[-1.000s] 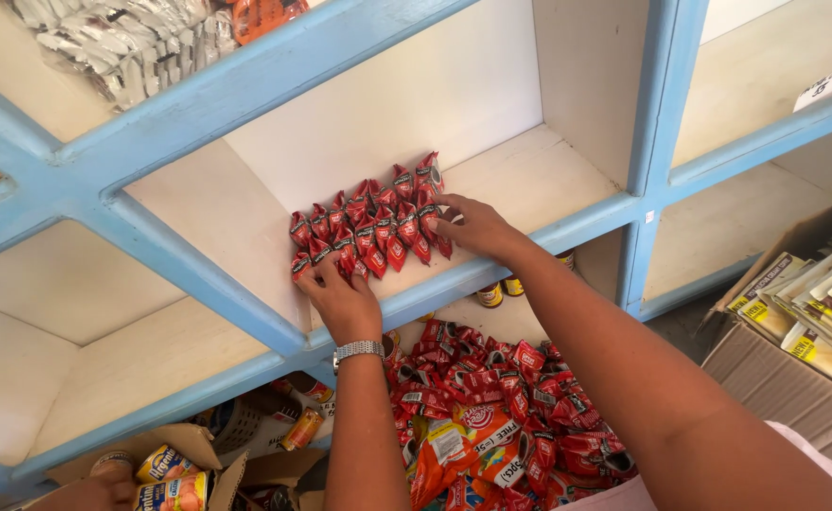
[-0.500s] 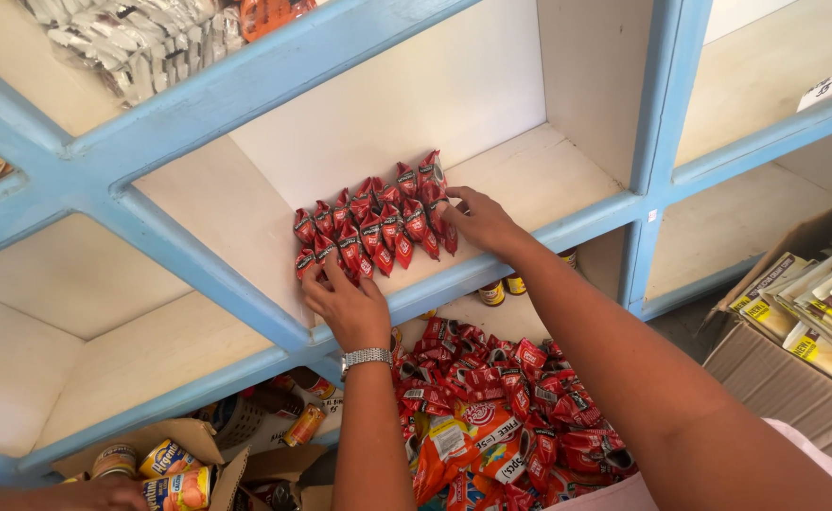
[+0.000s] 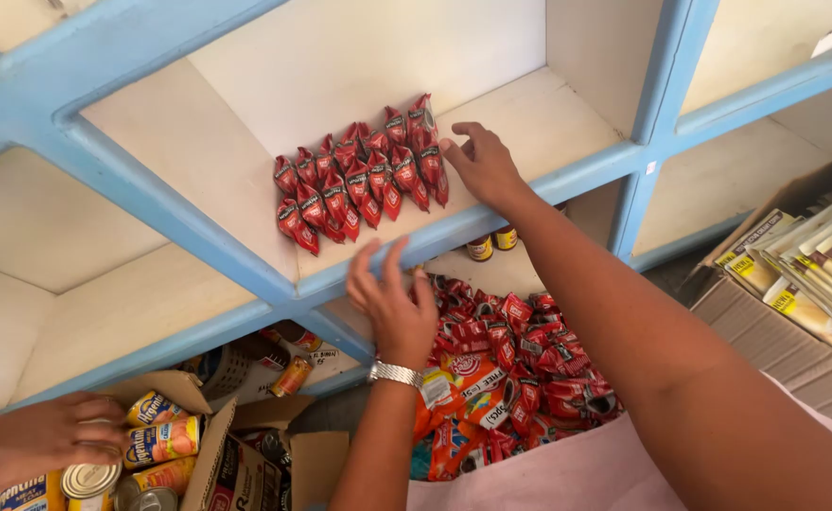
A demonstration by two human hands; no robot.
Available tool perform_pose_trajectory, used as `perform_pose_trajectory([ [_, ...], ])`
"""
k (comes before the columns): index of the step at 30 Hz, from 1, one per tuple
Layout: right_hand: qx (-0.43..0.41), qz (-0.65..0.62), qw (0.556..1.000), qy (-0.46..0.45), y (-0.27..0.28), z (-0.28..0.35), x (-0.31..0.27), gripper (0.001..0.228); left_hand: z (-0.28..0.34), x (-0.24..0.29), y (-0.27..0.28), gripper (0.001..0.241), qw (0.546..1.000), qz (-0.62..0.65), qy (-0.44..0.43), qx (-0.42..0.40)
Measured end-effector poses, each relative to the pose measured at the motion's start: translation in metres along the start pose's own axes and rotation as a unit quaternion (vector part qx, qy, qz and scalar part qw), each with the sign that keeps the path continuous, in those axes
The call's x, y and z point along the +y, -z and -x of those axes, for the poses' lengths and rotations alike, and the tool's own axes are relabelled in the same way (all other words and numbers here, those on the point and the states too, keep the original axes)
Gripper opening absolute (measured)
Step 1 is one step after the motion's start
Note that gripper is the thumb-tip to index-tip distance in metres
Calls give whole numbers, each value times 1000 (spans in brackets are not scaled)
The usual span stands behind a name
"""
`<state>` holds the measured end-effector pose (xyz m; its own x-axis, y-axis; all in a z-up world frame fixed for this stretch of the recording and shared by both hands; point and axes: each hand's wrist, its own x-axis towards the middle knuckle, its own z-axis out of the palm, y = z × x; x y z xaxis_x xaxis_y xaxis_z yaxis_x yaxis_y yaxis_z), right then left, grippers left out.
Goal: Organizing and arranging coffee sachets on a store shelf.
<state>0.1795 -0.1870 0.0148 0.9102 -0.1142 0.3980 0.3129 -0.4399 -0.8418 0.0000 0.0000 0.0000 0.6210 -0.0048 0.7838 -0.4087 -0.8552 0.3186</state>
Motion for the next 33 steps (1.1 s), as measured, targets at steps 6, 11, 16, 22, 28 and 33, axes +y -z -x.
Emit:
perform_pose_trajectory([
  [6, -24, -71, 997, -30, 14, 12, -15, 56, 33, 13, -17, 29, 962, 161, 111, -190],
  [11, -51, -69, 996, 16, 22, 33, -12, 53, 75, 12, -33, 28, 851, 193, 240, -426],
  [16, -78, -64, 989, 110, 36, 88, -18, 49, 92, 42, -22, 54, 784, 54, 129, -604],
  [22, -230, 4, 945, 231, 49, 113, -43, 37, 119, 44, -48, 57, 738, -86, 58, -667],
  [28, -483, 80, 867, 92, 42, 111, -29, 39, 115, -14, -60, 41, 779, -98, 45, -617],
  [33, -586, 150, 796, 5, 41, 105, 11, 62, 61, -42, -25, 33, 854, 5, 102, -511],
])
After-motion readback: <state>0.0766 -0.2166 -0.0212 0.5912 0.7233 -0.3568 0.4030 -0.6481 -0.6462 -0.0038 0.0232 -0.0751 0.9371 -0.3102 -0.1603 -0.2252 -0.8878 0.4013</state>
